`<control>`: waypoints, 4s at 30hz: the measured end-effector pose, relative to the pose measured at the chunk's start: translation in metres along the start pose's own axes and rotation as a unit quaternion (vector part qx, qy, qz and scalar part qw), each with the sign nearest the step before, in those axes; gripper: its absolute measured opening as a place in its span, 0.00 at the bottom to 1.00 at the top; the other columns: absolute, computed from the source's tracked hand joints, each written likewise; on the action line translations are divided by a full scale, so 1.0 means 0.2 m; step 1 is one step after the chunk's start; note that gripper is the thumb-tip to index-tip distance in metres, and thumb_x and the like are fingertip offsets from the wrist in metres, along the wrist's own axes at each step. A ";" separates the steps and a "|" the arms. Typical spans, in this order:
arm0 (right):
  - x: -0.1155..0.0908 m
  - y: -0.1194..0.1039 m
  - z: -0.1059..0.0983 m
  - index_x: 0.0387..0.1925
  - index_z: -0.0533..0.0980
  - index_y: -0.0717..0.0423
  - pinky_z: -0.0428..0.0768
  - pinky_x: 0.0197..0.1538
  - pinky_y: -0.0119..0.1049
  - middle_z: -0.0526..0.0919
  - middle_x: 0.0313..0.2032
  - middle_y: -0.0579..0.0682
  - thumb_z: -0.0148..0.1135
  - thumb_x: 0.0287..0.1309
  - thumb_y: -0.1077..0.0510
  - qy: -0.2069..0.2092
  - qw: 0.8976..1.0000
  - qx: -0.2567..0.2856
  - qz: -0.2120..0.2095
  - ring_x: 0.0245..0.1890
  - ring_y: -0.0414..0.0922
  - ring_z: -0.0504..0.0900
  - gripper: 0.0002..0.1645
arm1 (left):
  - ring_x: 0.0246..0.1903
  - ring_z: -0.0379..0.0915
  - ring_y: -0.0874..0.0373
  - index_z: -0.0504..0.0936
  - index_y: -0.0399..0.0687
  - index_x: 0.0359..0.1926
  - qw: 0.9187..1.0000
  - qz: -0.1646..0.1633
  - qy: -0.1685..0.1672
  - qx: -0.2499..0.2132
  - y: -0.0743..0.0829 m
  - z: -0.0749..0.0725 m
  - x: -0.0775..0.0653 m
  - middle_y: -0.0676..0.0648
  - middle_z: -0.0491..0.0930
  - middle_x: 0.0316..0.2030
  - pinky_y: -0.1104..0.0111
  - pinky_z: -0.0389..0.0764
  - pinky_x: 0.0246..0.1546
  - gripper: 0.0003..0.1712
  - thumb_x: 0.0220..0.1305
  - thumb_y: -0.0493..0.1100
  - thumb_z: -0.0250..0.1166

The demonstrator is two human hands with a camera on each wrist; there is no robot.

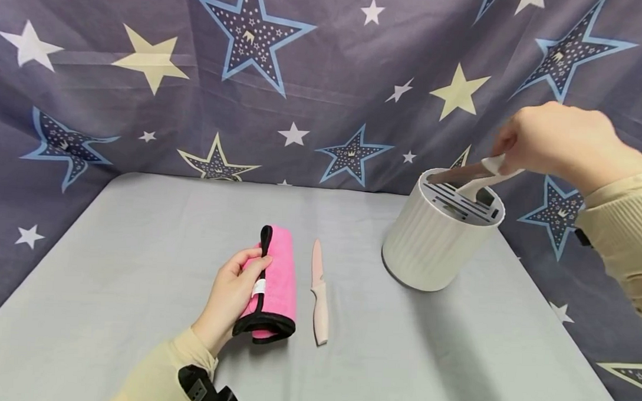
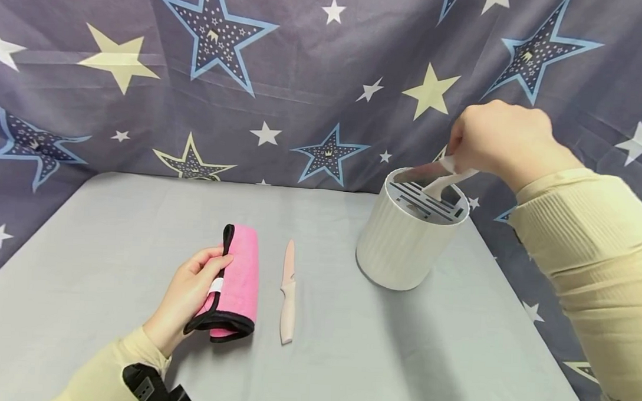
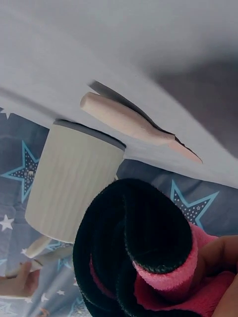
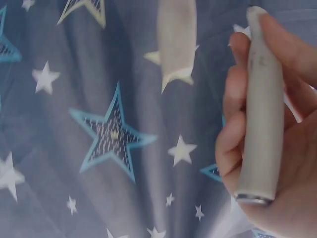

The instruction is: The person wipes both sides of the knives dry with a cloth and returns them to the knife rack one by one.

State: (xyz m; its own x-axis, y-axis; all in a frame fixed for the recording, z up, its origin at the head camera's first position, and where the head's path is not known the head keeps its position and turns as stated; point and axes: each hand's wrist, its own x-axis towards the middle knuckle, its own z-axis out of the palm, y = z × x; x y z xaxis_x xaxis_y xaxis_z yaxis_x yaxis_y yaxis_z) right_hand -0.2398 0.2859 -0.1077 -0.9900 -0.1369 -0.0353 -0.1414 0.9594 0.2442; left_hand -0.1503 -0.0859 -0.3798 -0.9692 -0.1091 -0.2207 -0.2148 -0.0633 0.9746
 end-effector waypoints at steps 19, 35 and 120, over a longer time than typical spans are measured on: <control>0.02 0.00 -0.04 0.20 0.77 0.44 0.66 0.28 0.52 0.75 0.23 0.49 0.63 0.43 0.57 -0.007 0.999 -0.047 -0.005 0.26 0.50 0.70 0.04 | 0.33 0.81 0.62 0.77 0.47 0.58 1.000 0.012 -0.006 0.017 -0.01 0.00 0.00 0.47 0.76 0.59 0.69 0.83 0.35 0.20 0.69 0.49 0.61; 0.06 -0.12 0.11 0.14 0.74 0.41 0.68 0.25 0.51 0.73 0.18 0.47 0.56 0.42 0.62 0.072 0.993 -0.070 -0.055 0.21 0.49 0.70 0.11 | 0.27 0.82 0.58 0.77 0.50 0.57 1.000 -0.005 -0.010 -0.015 -0.03 0.00 -0.01 0.51 0.82 0.35 0.63 0.84 0.30 0.20 0.68 0.50 0.63; -0.07 -0.78 0.81 0.46 0.83 0.59 0.82 0.45 0.46 0.89 0.40 0.54 0.63 0.64 0.53 0.252 0.917 0.270 -0.153 0.38 0.51 0.85 0.15 | 0.25 0.78 0.63 0.75 0.50 0.57 1.000 0.004 0.015 0.017 0.03 -0.05 0.03 0.55 0.79 0.34 0.68 0.81 0.29 0.19 0.69 0.50 0.60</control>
State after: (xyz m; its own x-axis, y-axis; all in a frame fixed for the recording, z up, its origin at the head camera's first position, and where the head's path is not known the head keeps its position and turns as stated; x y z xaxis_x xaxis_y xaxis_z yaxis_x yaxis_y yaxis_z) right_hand -0.2033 0.1781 -0.3014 -0.7977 -0.3871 0.4624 -0.5268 0.8205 -0.2220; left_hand -0.1556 -0.0967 -0.3751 -0.9671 -0.1396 -0.2125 -0.2108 -0.0275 0.9772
